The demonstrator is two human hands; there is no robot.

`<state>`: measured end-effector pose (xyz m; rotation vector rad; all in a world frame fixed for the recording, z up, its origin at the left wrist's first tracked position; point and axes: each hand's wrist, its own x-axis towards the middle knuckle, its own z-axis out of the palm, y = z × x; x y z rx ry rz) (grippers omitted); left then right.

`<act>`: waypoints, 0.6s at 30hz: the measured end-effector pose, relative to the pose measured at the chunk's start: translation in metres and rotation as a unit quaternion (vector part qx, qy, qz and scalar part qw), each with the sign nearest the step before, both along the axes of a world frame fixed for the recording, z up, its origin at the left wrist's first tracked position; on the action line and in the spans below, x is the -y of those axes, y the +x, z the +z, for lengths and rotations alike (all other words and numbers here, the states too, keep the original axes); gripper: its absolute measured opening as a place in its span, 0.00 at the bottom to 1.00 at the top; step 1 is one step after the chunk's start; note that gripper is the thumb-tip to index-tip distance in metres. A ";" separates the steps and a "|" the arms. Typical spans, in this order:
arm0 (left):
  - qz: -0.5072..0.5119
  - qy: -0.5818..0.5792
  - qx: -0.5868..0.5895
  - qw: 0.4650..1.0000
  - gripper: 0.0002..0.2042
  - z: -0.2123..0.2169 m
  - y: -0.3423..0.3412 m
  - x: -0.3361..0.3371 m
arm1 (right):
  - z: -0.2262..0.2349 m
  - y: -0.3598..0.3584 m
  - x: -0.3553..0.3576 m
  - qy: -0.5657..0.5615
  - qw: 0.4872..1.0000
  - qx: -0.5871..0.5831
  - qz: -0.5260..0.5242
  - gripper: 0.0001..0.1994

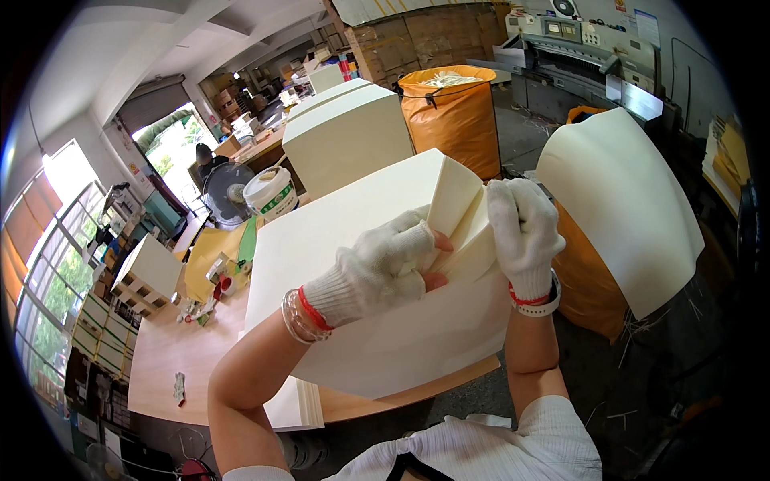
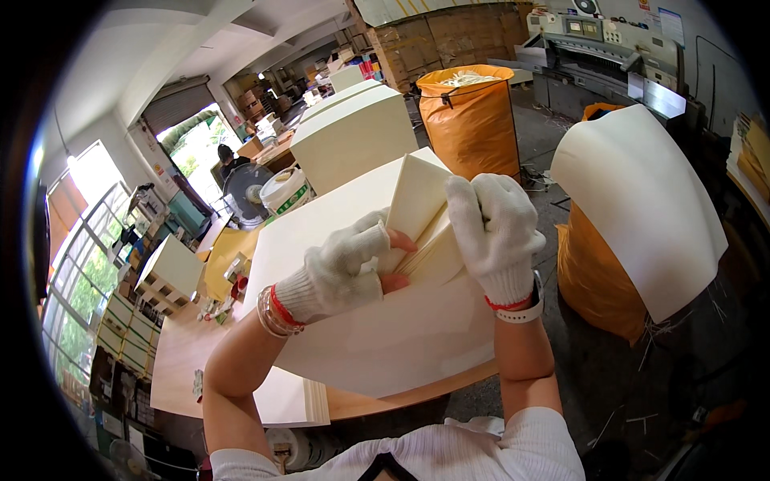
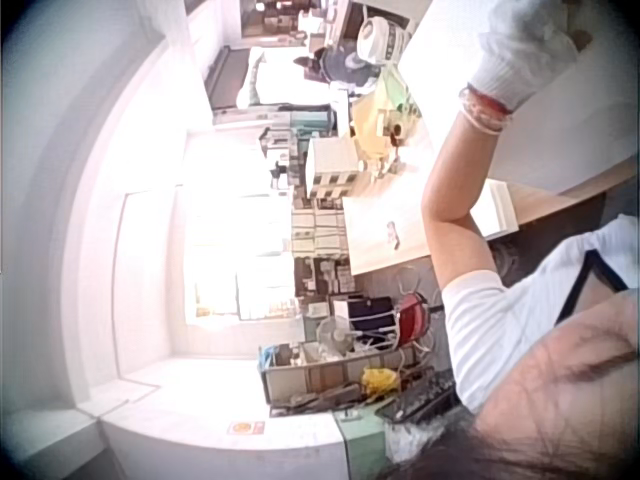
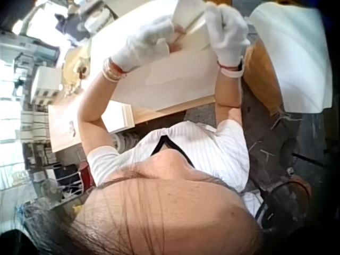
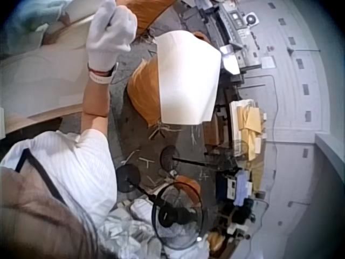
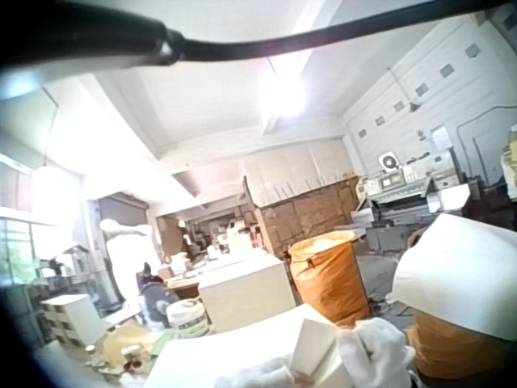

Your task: The person lifts large white cardboard sheets one by one from a stack and places them onto another stack on a wooden table.

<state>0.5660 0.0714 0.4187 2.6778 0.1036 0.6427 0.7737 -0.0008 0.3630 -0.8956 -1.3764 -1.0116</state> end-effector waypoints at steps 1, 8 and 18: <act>-0.011 -0.001 0.008 1.000 0.20 0.000 0.000 -0.001 | -0.002 0.001 -0.005 0.035 0.999 0.018 -0.019 0.15; -0.026 0.046 -0.013 0.999 0.21 0.002 -0.001 -0.005 | 0.002 -0.002 0.005 -0.051 0.998 -0.017 0.024 0.16; -0.005 -0.011 0.016 1.000 0.15 0.001 0.002 0.002 | -0.005 -0.001 -0.004 0.029 0.999 -0.012 -0.008 0.18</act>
